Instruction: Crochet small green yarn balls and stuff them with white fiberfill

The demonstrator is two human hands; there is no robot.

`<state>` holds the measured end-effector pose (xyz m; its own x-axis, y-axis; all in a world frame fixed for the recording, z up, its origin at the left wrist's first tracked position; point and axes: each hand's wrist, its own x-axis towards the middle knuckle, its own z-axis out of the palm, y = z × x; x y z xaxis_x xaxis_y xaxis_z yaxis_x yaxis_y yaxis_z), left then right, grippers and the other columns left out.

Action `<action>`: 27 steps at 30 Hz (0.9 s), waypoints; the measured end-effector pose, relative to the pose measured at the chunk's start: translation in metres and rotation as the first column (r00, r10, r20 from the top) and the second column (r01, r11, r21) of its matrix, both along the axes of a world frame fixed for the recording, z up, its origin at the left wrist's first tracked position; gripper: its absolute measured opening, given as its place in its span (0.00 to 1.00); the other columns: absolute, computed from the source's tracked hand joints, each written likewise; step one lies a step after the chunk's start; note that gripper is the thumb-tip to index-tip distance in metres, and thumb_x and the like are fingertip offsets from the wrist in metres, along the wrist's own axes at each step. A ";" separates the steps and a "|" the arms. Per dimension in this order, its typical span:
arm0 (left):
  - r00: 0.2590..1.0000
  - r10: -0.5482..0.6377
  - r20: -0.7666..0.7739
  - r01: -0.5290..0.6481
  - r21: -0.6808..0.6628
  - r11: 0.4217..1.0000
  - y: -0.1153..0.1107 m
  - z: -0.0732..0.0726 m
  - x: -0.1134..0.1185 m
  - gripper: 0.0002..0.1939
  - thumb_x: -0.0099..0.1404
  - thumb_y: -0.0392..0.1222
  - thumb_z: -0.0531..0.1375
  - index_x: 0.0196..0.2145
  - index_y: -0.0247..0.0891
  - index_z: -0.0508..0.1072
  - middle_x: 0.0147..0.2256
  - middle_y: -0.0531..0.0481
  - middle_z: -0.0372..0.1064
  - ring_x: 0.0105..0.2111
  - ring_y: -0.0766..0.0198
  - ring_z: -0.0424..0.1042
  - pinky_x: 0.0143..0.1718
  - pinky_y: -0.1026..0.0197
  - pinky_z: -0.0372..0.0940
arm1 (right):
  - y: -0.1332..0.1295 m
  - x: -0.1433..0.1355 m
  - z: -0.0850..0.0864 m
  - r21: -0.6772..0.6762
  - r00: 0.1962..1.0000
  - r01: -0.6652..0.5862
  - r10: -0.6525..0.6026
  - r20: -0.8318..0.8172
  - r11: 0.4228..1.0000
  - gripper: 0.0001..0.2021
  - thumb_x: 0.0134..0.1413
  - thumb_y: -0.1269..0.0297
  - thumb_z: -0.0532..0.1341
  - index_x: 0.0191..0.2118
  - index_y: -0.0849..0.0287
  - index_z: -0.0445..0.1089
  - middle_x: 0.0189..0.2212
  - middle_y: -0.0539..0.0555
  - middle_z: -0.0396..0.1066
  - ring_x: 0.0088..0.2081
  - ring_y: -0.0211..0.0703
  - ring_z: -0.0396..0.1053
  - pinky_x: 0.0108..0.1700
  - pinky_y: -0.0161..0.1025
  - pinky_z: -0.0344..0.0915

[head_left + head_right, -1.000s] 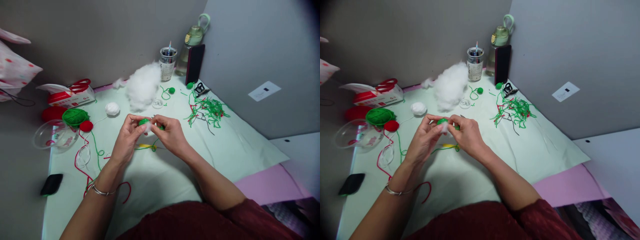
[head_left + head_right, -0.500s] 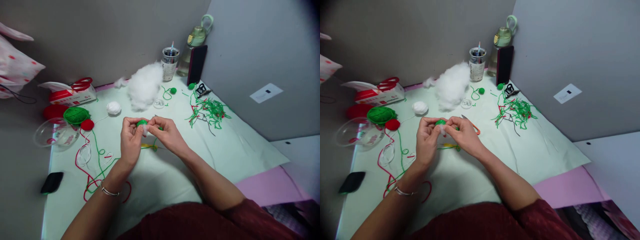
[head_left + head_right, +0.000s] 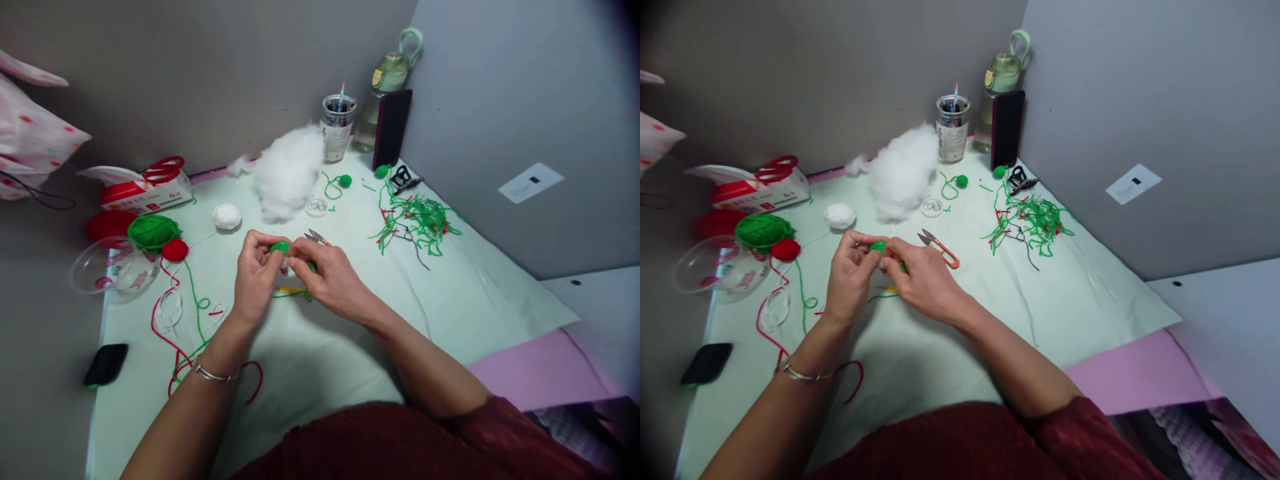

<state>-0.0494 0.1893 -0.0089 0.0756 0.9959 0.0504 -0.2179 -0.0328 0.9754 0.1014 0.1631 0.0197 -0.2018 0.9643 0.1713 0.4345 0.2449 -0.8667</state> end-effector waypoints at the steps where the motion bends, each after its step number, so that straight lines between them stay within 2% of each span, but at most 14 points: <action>1: 1.000 0.024 0.006 -0.024 -0.016 1.000 0.000 -0.001 0.001 0.11 0.59 0.37 0.69 0.36 0.41 0.69 0.32 0.54 0.75 0.26 0.69 0.70 0.28 0.66 0.66 | 0.000 -0.002 -0.001 0.003 1.000 -0.015 0.015 0.019 1.000 0.06 0.65 0.67 0.57 0.34 0.56 0.67 0.25 0.45 0.69 0.26 0.36 0.60 0.32 0.36 0.52; 4: 0.998 0.047 0.035 -0.044 -0.083 0.996 -0.002 -0.002 0.005 0.09 0.59 0.36 0.66 0.34 0.41 0.68 0.25 0.59 0.68 0.21 0.70 0.66 0.24 0.66 0.64 | 0.001 -0.005 -0.007 0.010 0.998 -0.009 0.008 0.067 1.000 0.04 0.63 0.66 0.59 0.35 0.55 0.67 0.27 0.46 0.73 0.28 0.37 0.64 0.34 0.36 0.53; 6: 0.998 0.027 0.060 -0.019 -0.123 0.992 -0.003 0.001 0.007 0.08 0.59 0.36 0.65 0.34 0.41 0.68 0.24 0.59 0.68 0.21 0.69 0.66 0.25 0.66 0.64 | 0.003 -0.006 -0.010 0.028 0.995 0.043 -0.046 0.089 0.999 0.06 0.63 0.65 0.61 0.33 0.55 0.66 0.26 0.46 0.73 0.28 0.37 0.63 0.35 0.36 0.53; 9: 0.995 -0.022 0.096 0.037 -0.151 0.988 -0.005 0.007 0.007 0.08 0.60 0.39 0.66 0.35 0.41 0.69 0.27 0.56 0.73 0.24 0.68 0.70 0.30 0.64 0.69 | 0.007 -0.005 -0.013 0.049 0.988 0.131 -0.134 0.070 0.990 0.09 0.62 0.65 0.62 0.30 0.55 0.65 0.24 0.45 0.70 0.26 0.36 0.60 0.34 0.36 0.53; 12: 0.987 -0.115 0.115 0.131 -0.142 0.981 -0.004 0.010 0.003 0.12 0.61 0.42 0.69 0.40 0.40 0.71 0.34 0.52 0.77 0.32 0.65 0.76 0.39 0.60 0.73 | 0.010 -0.002 -0.015 0.028 0.979 0.206 -0.206 -0.010 0.978 0.07 0.60 0.66 0.62 0.30 0.55 0.67 0.24 0.46 0.69 0.27 0.37 0.62 0.34 0.36 0.55; 14: 0.977 -0.187 0.103 0.197 -0.105 0.975 -0.003 0.009 -0.001 0.16 0.61 0.43 0.71 0.43 0.40 0.71 0.36 0.51 0.78 0.35 0.64 0.78 0.44 0.58 0.74 | 0.012 -0.001 -0.015 -0.015 0.970 0.228 -0.229 -0.083 0.973 0.06 0.58 0.65 0.62 0.30 0.56 0.68 0.24 0.46 0.69 0.28 0.38 0.63 0.34 0.36 0.56; 16: 0.975 -0.213 0.064 0.216 -0.057 0.975 -0.001 0.006 -0.003 0.18 0.61 0.45 0.72 0.44 0.40 0.71 0.35 0.51 0.78 0.34 0.64 0.78 0.44 0.58 0.74 | 0.013 0.001 -0.014 -0.067 0.962 0.213 -0.221 -0.161 0.975 0.08 0.58 0.64 0.63 0.29 0.56 0.68 0.22 0.45 0.68 0.27 0.37 0.63 0.33 0.36 0.57; 19: 0.985 -0.175 0.012 0.175 -0.024 0.984 0.002 0.002 -0.002 0.20 0.60 0.49 0.73 0.42 0.40 0.70 0.30 0.53 0.76 0.28 0.64 0.77 0.39 0.57 0.75 | 0.012 0.003 -0.008 -0.103 0.959 0.129 -0.151 -0.239 0.986 0.10 0.60 0.61 0.62 0.28 0.56 0.67 0.20 0.44 0.67 0.25 0.37 0.63 0.34 0.36 0.58; 21: 0.991 -0.135 0.005 0.135 -0.022 0.991 0.002 -0.001 0.000 0.22 0.59 0.52 0.74 0.40 0.40 0.69 0.28 0.54 0.74 0.26 0.63 0.76 0.36 0.58 0.75 | 0.008 0.001 -0.005 -0.091 0.969 0.081 -0.100 -0.226 0.992 0.10 0.63 0.60 0.60 0.30 0.56 0.67 0.22 0.45 0.69 0.27 0.37 0.64 0.35 0.36 0.59; 24: 0.999 -0.041 0.006 0.041 -0.018 0.999 0.003 -0.005 0.001 0.22 0.57 0.52 0.74 0.38 0.40 0.69 0.29 0.54 0.74 0.30 0.63 0.77 0.36 0.59 0.74 | 0.001 -0.007 -0.005 -0.053 0.990 0.087 -0.092 -0.107 0.995 0.07 0.63 0.64 0.58 0.32 0.56 0.65 0.23 0.45 0.66 0.26 0.37 0.61 0.33 0.36 0.56; 27: 0.999 0.038 0.013 -0.038 -0.035 0.999 0.003 -0.008 0.002 0.19 0.56 0.48 0.74 0.37 0.40 0.69 0.30 0.54 0.74 0.31 0.64 0.76 0.37 0.61 0.72 | -0.004 -0.015 -0.010 0.001 0.996 0.087 -0.087 0.014 0.996 0.04 0.62 0.68 0.57 0.35 0.55 0.65 0.22 0.44 0.62 0.23 0.37 0.55 0.30 0.36 0.50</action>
<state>-0.0471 0.1927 -0.0170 0.0373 0.9992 0.0167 -0.2303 -0.0077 0.9731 0.0866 0.1590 0.0093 -0.1192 0.9783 0.1696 0.4665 0.2059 -0.8602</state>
